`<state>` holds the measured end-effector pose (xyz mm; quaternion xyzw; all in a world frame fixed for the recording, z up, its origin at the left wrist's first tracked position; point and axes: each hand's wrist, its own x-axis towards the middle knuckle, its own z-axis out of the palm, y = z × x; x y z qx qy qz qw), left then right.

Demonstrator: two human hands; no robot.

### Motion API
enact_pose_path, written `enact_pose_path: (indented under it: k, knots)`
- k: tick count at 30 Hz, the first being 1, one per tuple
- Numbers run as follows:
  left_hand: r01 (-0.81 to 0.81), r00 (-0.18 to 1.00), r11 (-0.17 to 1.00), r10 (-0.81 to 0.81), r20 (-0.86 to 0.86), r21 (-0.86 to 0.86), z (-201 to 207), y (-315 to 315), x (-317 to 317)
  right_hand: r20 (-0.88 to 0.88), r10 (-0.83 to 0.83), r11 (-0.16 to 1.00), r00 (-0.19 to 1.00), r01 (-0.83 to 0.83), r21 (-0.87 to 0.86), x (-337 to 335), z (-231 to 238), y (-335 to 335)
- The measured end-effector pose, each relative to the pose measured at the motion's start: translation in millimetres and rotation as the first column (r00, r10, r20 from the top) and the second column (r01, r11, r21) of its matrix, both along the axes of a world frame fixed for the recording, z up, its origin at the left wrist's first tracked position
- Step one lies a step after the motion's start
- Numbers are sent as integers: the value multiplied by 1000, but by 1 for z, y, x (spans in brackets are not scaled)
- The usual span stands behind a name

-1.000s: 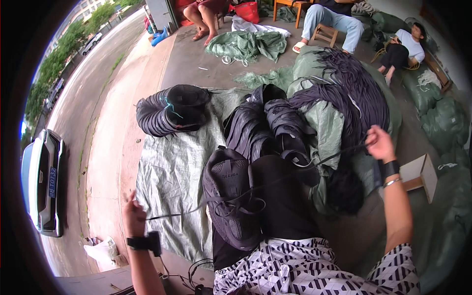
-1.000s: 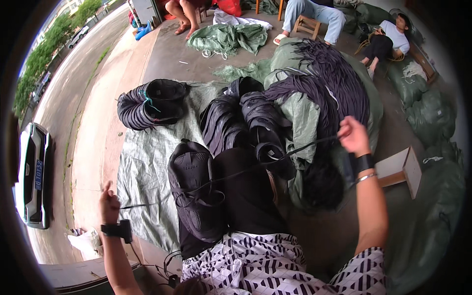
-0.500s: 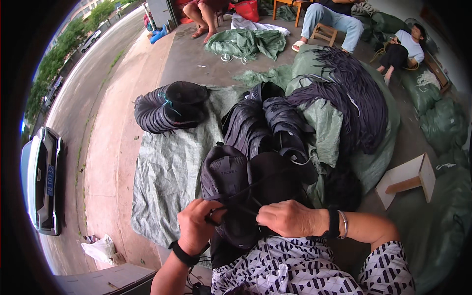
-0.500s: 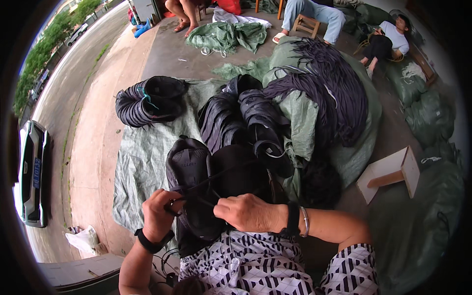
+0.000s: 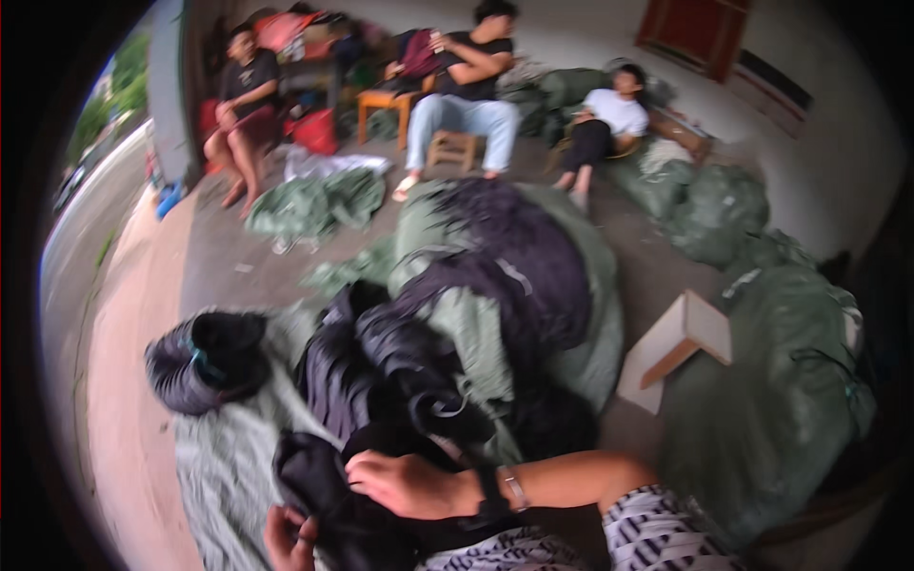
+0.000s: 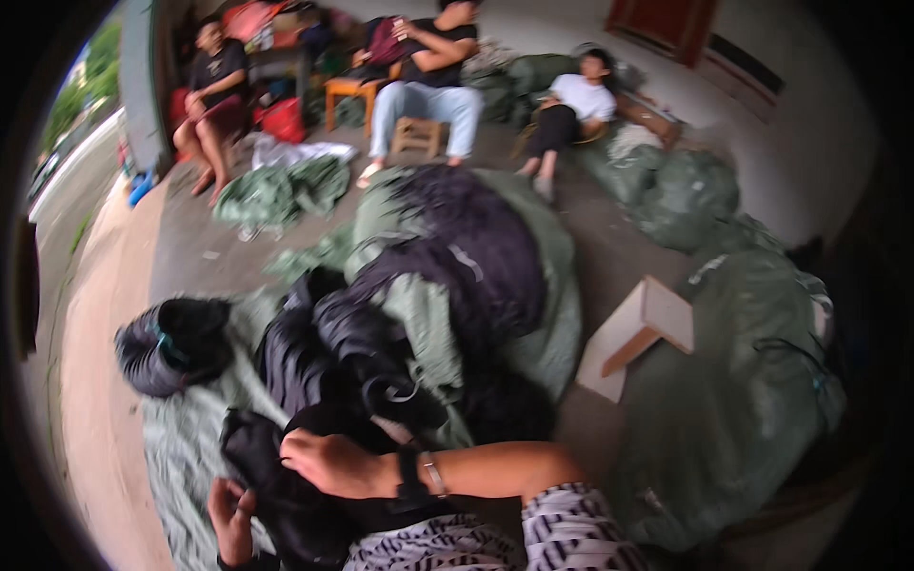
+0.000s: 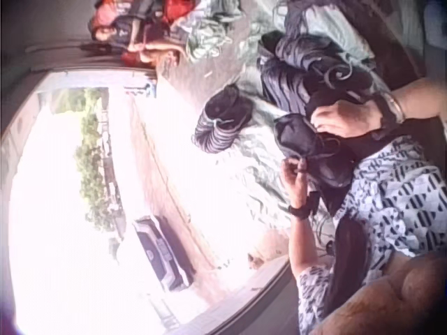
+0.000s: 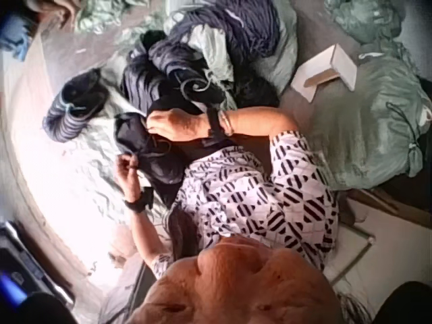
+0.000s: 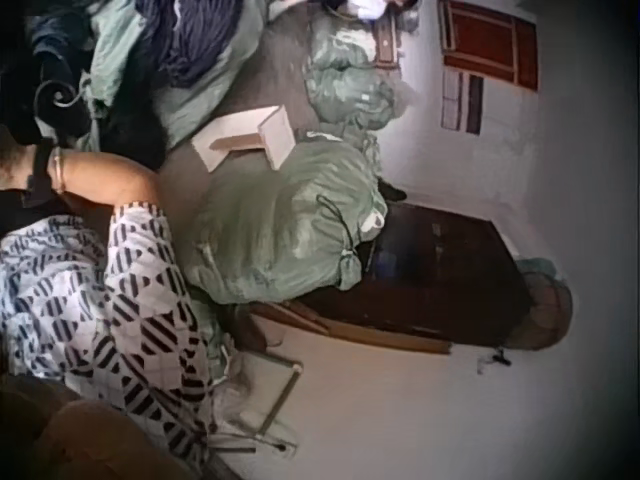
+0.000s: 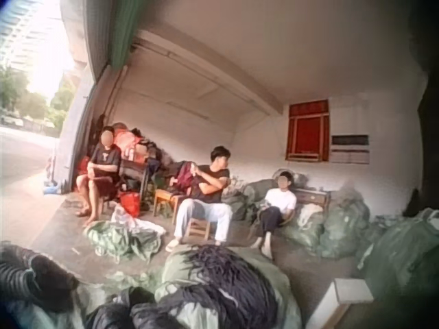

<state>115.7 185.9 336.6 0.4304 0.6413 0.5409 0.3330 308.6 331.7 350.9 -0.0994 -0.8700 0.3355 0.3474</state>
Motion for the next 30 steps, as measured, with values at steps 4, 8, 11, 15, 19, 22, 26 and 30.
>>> enact_pose_path:
  k: [4,8,11,15,19,22,26,30]
  knots:
    - [-10,1000,1000,10,24,1,-1,-7,7,236,42,989,971,-6,-148,-12,-17,6]
    - [42,986,999,-36,163,-33,-4,-14,8,204,143,946,969,-73,-316,-14,-19,13]
    - [40,998,998,-38,53,-44,-5,-14,9,124,306,785,944,-177,-594,-7,-4,38]
    - [-43,978,999,37,206,24,-5,-10,13,199,28,344,980,177,-922,35,-1,92]
    - [-136,990,991,136,-22,-11,-2,-13,15,566,23,827,824,303,-474,46,-24,84]
    - [-103,963,995,101,-251,2,0,-14,11,41,-356,930,934,350,111,34,-18,56]
    - [-61,985,998,56,-164,-23,-6,-12,2,146,177,674,973,-12,-739,21,11,1]
    - [-21,999,999,20,-41,-28,-14,-17,-6,306,360,686,881,-28,-728,6,9,-35]
